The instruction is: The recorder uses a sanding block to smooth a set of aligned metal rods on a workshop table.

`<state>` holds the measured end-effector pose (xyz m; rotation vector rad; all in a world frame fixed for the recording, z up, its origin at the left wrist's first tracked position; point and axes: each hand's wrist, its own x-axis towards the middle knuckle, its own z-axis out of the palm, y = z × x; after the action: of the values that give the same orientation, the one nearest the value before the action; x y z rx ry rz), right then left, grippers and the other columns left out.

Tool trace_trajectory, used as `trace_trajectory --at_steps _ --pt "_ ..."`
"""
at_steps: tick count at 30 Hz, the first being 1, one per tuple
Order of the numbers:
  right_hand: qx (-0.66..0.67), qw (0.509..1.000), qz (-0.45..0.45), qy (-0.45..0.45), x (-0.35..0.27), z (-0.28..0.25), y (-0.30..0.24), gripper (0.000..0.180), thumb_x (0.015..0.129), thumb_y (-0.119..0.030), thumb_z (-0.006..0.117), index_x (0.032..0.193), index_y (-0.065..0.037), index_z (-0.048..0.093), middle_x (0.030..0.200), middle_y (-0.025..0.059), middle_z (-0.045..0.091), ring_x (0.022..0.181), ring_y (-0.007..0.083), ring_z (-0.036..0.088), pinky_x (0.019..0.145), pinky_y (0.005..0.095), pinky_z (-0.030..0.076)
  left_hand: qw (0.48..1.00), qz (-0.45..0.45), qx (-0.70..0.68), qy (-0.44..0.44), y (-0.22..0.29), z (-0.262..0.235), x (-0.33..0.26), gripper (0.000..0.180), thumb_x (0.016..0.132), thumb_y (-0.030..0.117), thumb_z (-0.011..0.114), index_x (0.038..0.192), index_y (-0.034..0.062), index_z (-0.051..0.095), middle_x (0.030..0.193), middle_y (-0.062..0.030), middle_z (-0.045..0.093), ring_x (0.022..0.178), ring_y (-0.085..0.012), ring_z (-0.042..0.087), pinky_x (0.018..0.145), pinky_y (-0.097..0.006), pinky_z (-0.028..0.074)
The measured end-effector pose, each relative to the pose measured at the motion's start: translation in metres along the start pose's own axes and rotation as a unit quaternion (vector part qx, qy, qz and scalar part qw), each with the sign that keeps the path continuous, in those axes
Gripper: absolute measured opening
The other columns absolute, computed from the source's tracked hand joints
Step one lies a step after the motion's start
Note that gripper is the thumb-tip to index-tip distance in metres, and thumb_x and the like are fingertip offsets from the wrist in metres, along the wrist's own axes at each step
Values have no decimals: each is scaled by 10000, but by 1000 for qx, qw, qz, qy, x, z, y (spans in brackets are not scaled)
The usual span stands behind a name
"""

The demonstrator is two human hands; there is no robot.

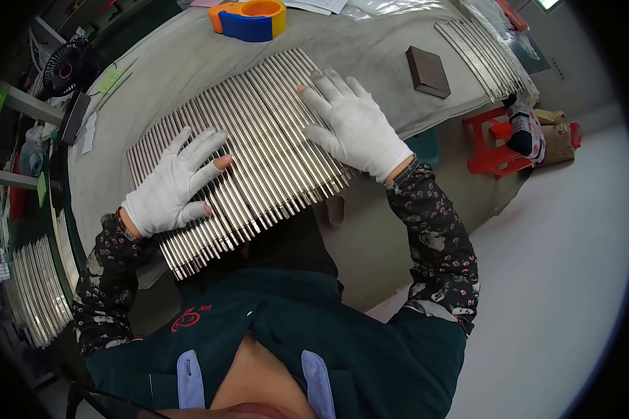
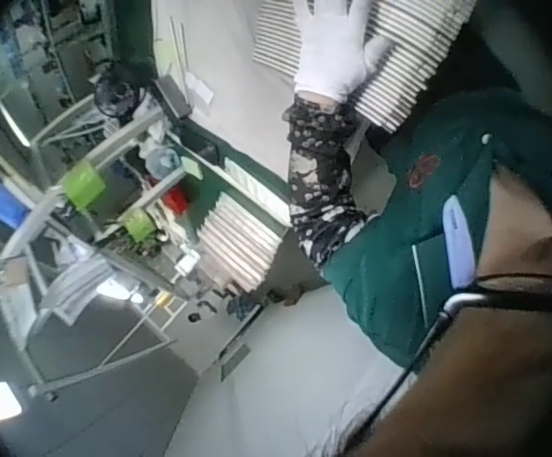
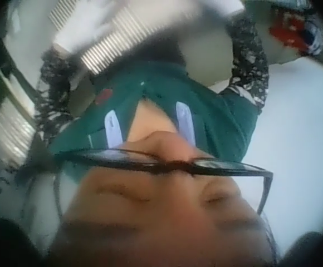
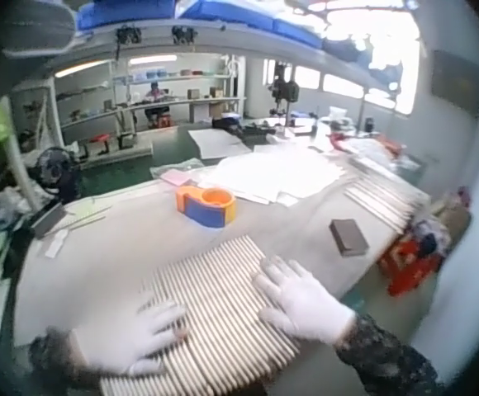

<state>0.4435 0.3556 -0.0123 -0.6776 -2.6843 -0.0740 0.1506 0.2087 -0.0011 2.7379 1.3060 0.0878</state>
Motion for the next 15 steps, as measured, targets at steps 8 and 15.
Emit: trace_trajectory --at_steps 8,15 --pt "24 998 50 -32 -38 -10 6 507 889 -295 506 1328 -48 453 1333 206 467 1267 397 405 1054 455 338 999 36 31 20 -5 9 85 686 914 526 400 1414 60 350 1483 -215 294 1382 -382 265 1130 -555 156" --pt "51 998 39 1 -43 -3 19 485 859 -249 539 1290 -31 492 1306 210 491 1228 402 443 1032 449 362 997 45 33 49 -4 16 104 676 913 529 391 1397 59 371 1471 -209 318 1372 -378 284 1134 -546 154"
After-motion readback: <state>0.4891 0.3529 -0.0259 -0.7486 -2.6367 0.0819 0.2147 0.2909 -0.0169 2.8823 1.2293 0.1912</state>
